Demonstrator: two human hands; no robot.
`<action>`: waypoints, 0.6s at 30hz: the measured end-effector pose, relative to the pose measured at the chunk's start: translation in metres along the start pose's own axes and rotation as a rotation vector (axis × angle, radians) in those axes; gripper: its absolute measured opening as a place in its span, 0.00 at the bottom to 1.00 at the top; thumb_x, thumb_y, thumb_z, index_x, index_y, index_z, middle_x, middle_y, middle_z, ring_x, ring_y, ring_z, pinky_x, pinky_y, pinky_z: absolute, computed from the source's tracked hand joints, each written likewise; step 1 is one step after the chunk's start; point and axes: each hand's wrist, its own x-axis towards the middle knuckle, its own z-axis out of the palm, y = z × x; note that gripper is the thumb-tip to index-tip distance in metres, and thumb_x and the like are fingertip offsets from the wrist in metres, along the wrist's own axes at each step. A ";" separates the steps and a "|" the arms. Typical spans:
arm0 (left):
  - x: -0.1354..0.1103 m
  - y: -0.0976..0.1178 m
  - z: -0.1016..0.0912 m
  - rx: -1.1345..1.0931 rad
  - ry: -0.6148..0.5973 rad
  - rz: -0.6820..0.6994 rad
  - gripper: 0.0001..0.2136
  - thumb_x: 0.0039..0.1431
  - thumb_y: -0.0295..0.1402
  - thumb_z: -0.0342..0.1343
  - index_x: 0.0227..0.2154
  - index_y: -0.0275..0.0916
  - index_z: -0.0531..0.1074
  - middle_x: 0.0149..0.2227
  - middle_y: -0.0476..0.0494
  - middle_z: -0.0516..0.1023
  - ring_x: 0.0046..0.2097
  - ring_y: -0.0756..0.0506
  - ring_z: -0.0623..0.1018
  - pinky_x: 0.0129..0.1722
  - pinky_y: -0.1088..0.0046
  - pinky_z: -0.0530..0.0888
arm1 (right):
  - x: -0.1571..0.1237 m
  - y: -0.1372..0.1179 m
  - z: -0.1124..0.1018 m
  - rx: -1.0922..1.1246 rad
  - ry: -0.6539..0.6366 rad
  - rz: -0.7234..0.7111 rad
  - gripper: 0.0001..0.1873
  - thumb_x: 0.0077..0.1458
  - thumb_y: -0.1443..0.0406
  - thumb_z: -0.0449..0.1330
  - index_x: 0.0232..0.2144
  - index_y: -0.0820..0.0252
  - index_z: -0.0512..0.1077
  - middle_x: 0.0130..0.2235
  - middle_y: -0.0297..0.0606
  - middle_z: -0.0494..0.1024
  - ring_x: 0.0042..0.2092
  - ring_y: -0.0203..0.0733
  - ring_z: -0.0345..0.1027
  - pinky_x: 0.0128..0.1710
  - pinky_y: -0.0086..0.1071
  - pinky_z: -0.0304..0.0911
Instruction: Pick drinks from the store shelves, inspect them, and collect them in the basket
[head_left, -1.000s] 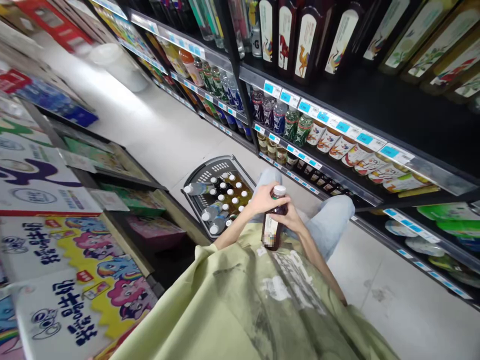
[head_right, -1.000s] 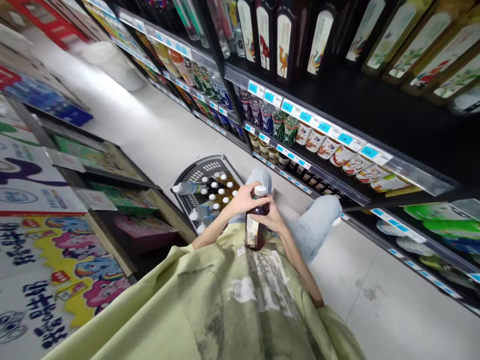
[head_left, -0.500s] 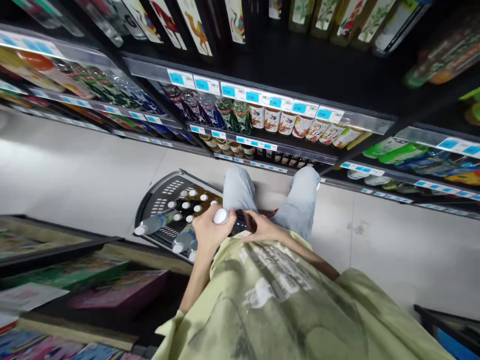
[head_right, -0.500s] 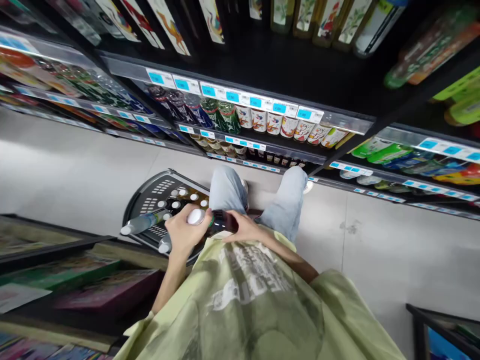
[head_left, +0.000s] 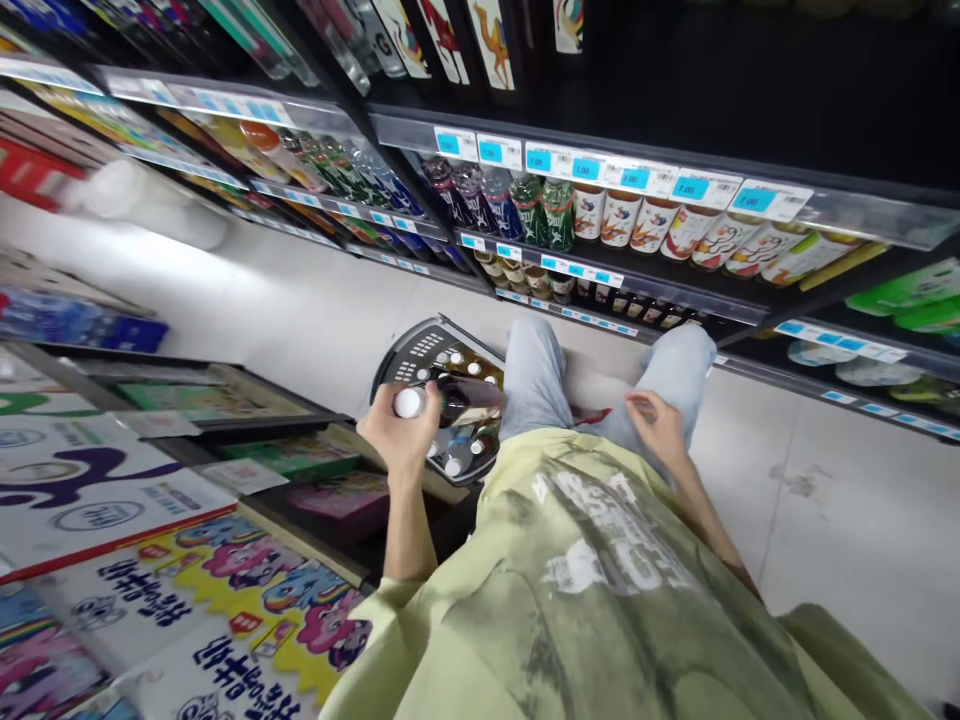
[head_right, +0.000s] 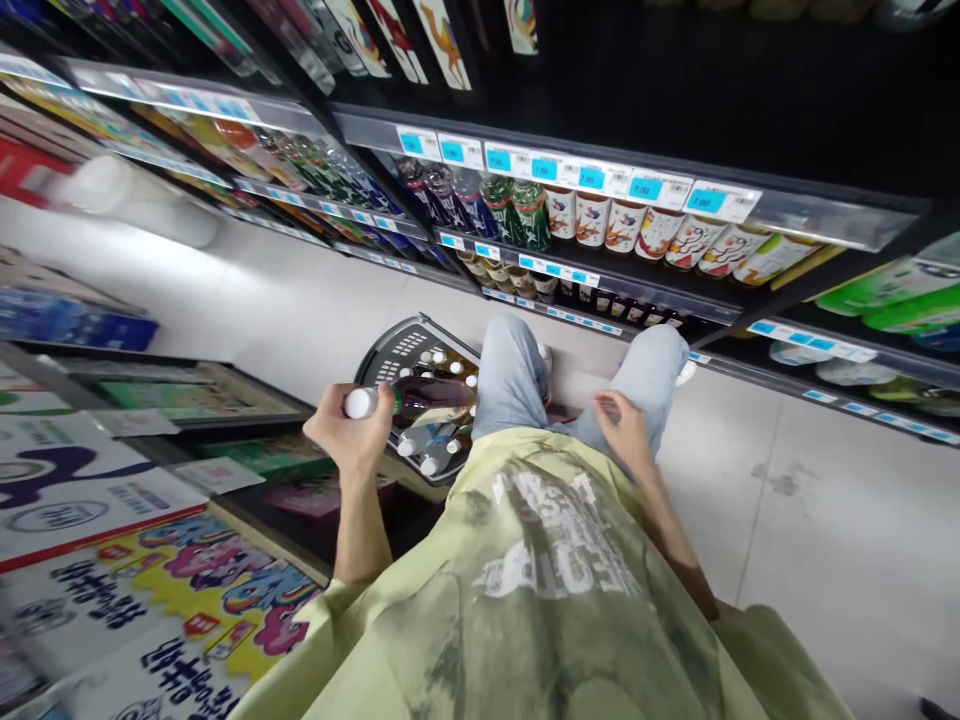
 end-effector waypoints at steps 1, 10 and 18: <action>0.007 -0.008 0.001 0.027 0.007 -0.010 0.17 0.56 0.51 0.61 0.30 0.41 0.71 0.26 0.48 0.74 0.31 0.44 0.76 0.39 0.68 0.74 | 0.004 0.002 -0.008 -0.040 0.049 -0.022 0.17 0.64 0.51 0.63 0.44 0.56 0.80 0.46 0.46 0.86 0.47 0.53 0.83 0.52 0.50 0.79; 0.065 -0.100 0.022 0.197 -0.003 -0.153 0.17 0.57 0.51 0.59 0.36 0.41 0.71 0.33 0.41 0.79 0.42 0.36 0.81 0.52 0.59 0.77 | 0.017 0.022 -0.022 -0.209 0.175 -0.048 0.18 0.64 0.50 0.60 0.39 0.57 0.79 0.40 0.47 0.87 0.40 0.51 0.83 0.44 0.46 0.81; 0.067 -0.168 0.043 0.293 -0.020 -0.335 0.15 0.56 0.47 0.60 0.36 0.43 0.67 0.36 0.38 0.79 0.46 0.33 0.82 0.55 0.55 0.77 | 0.018 0.023 -0.014 -0.312 0.196 -0.031 0.16 0.64 0.52 0.58 0.38 0.55 0.79 0.39 0.44 0.87 0.36 0.50 0.83 0.44 0.45 0.79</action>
